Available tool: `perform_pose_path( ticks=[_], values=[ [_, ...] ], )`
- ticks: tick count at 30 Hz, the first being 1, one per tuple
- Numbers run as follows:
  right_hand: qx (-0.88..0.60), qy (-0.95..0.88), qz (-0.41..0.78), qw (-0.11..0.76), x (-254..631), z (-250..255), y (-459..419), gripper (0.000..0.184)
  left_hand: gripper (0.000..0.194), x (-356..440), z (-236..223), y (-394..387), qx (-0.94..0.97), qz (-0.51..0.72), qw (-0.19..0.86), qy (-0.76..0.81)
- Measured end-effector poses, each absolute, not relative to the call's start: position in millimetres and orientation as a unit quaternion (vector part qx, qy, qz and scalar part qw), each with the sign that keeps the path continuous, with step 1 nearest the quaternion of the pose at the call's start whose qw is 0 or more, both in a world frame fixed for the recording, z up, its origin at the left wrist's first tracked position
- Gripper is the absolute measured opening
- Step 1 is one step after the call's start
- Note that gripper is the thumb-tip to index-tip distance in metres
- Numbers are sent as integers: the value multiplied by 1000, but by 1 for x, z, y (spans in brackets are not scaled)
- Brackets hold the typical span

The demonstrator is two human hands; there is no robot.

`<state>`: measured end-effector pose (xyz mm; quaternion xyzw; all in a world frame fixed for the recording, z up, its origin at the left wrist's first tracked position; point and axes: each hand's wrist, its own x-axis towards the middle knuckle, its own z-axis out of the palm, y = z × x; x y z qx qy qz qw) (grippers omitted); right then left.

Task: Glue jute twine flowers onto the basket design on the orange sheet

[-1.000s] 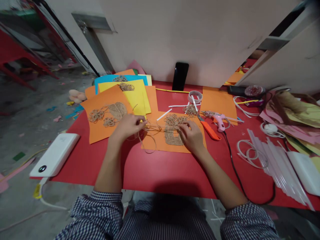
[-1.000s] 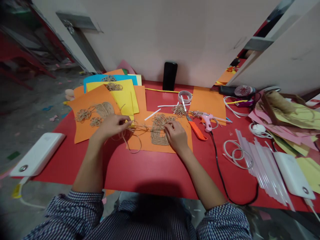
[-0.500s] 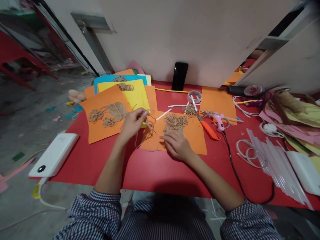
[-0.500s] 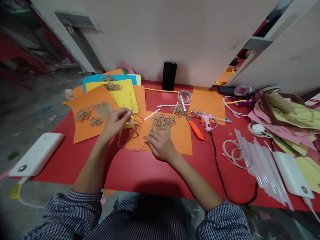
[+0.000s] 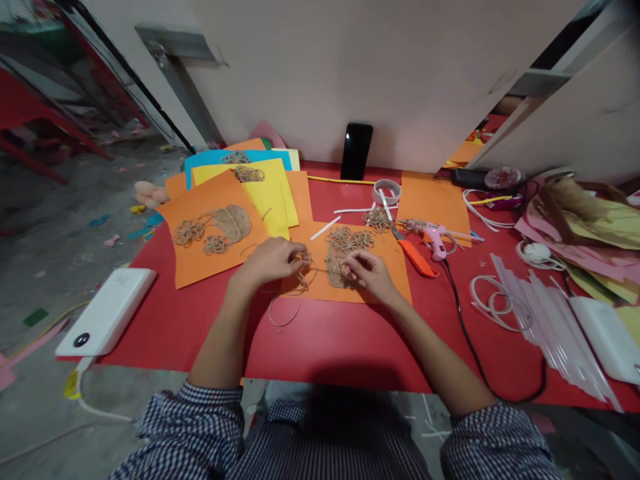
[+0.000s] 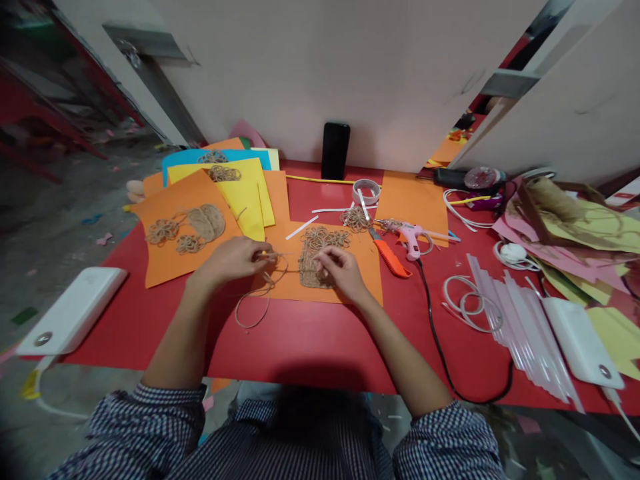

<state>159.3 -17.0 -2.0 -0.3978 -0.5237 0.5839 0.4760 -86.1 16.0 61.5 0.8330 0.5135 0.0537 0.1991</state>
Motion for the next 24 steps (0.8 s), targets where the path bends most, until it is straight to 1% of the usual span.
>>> perform_pose_path(
  ticks=[2,4,7,9,12,13,15,16,18,20,22,24],
  values=[
    [-392,-453,604,526,171,0,-10,25,27,-97,65,16,817,-3,124,563],
    [-394,-408,600,565,184,1,-3,25,28,-110,66,15,792,-48,77,603],
    [-398,-378,592,590,198,1,5,26,29,-124,66,10,762,-59,27,644],
    [-397,-378,602,581,201,-1,6,26,33,-128,67,5,755,-48,19,654],
    [-385,-395,632,544,195,-4,2,25,52,-118,75,-2,756,-42,44,652],
    [-381,-404,643,527,192,-4,0,25,55,-110,79,-3,760,-29,45,648],
    [-376,-425,658,495,184,-5,-4,26,53,-86,87,-2,787,42,30,615],
    [-374,-434,663,483,181,-6,-6,27,51,-72,89,-1,815,86,42,572],
    [-370,-445,667,469,176,-6,-8,28,45,-42,88,4,866,161,125,456],
    [-368,-444,667,473,174,-6,-8,28,39,-16,80,10,878,200,207,382],
    [-368,-431,660,494,177,-5,-7,29,36,-1,65,16,869,212,254,367],
    [-369,-414,659,507,182,-1,-5,29,35,3,50,23,851,222,265,395]
  ],
)
